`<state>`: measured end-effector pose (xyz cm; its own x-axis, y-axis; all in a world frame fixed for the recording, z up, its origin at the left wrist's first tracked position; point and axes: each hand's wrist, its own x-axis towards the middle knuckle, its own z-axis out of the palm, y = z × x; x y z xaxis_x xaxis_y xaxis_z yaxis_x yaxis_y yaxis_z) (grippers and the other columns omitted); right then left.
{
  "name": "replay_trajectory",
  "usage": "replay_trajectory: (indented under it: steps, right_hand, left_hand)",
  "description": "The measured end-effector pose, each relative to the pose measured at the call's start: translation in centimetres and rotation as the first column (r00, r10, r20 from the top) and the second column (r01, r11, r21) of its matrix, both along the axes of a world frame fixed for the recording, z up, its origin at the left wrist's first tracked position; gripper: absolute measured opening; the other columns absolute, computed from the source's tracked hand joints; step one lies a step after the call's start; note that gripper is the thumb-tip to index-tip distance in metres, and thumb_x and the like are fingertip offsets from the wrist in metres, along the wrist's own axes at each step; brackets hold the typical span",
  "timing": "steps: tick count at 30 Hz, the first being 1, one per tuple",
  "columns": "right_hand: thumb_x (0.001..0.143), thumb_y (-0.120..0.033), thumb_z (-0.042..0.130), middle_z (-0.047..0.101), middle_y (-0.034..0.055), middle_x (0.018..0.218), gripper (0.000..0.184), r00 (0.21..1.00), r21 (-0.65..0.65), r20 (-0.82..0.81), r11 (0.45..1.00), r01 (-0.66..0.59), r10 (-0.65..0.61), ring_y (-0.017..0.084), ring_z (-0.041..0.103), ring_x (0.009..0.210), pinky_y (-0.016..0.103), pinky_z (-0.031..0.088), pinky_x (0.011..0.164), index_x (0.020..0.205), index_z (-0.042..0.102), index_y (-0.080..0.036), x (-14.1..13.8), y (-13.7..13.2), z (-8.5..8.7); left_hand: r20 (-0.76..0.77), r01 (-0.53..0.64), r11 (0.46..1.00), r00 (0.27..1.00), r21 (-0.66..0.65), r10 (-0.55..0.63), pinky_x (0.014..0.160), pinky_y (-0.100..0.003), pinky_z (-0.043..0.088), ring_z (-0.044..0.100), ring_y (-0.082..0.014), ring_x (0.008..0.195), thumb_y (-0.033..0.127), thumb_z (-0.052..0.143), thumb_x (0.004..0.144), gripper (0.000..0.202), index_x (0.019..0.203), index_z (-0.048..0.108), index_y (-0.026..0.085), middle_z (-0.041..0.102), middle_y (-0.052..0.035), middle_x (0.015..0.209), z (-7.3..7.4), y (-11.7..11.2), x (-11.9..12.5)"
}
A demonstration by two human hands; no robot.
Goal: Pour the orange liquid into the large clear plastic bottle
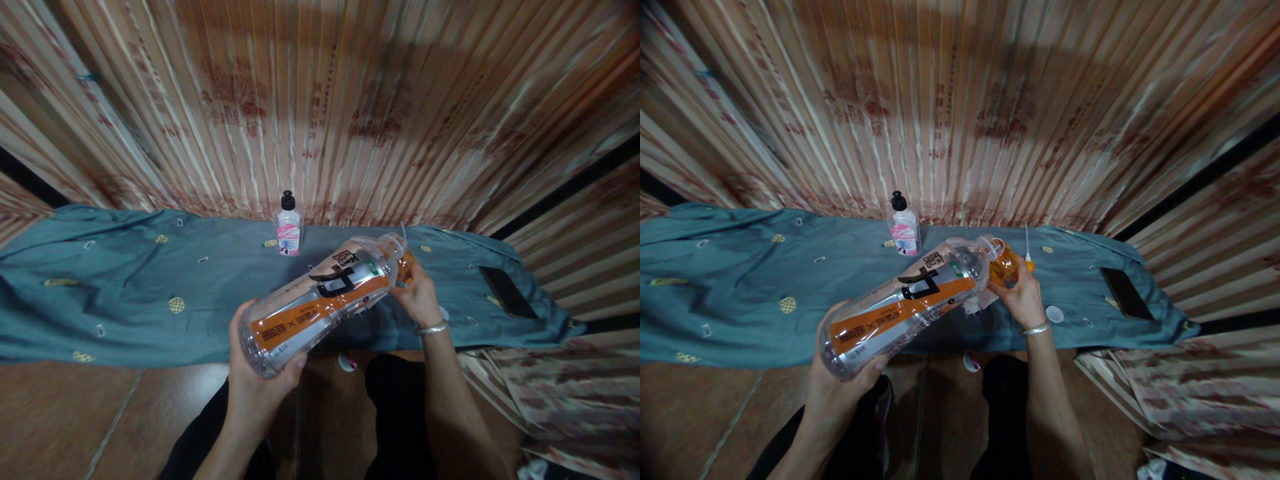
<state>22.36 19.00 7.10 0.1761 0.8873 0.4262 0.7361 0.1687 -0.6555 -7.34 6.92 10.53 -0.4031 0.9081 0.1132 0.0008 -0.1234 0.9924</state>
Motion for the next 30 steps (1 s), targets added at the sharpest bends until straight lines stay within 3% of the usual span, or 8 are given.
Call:
replay_trajectory:
  steps: [13,21,30]
  right_hand:
    - [0.075,-0.061,0.079,0.079,0.0067,0.096,0.066,1.0,0.005,-0.004,1.0,-0.009,0.009,0.023,0.069,0.072,0.038,0.06,0.07,0.124,0.066,-0.019,-0.01,0.01,-0.03]
    - [0.074,-0.062,0.08,0.079,0.008,0.098,0.069,1.0,0.006,-0.017,1.0,-0.011,0.011,0.025,0.07,0.076,0.04,0.061,0.075,0.126,0.066,-0.018,-0.05,-0.05,0.18]
    - [0.074,-0.063,0.079,0.079,0.0075,0.097,0.072,1.0,-0.007,-0.004,1.0,-0.008,0.008,0.023,0.068,0.071,0.038,0.06,0.07,0.129,0.066,-0.018,0.04,0.02,-0.04]
  left_hand:
    - [0.014,0.007,1.0,1.0,0.007,-0.007,0.089,-0.041,0.068,0.08,-0.0273,0.097,0.051,0.094,0.067,0.089,0.139,0.05,0.023,0.076,-0.0078,0.115,0.4,-0.12,0.07]
    - [0.042,0.014,1.0,0.999,-0.017,-0.013,0.09,-0.042,0.068,0.08,-0.0279,0.1,0.047,0.095,0.066,0.091,0.141,0.05,0.024,0.076,-0.0076,0.117,0.43,-0.25,0.06]
    - [0.082,-0.007,1.0,0.997,-0.01,0.008,0.089,-0.039,0.068,0.081,-0.0266,0.098,0.041,0.094,0.064,0.087,0.137,0.051,0.022,0.078,-0.0074,0.115,0.75,-0.17,0.43]
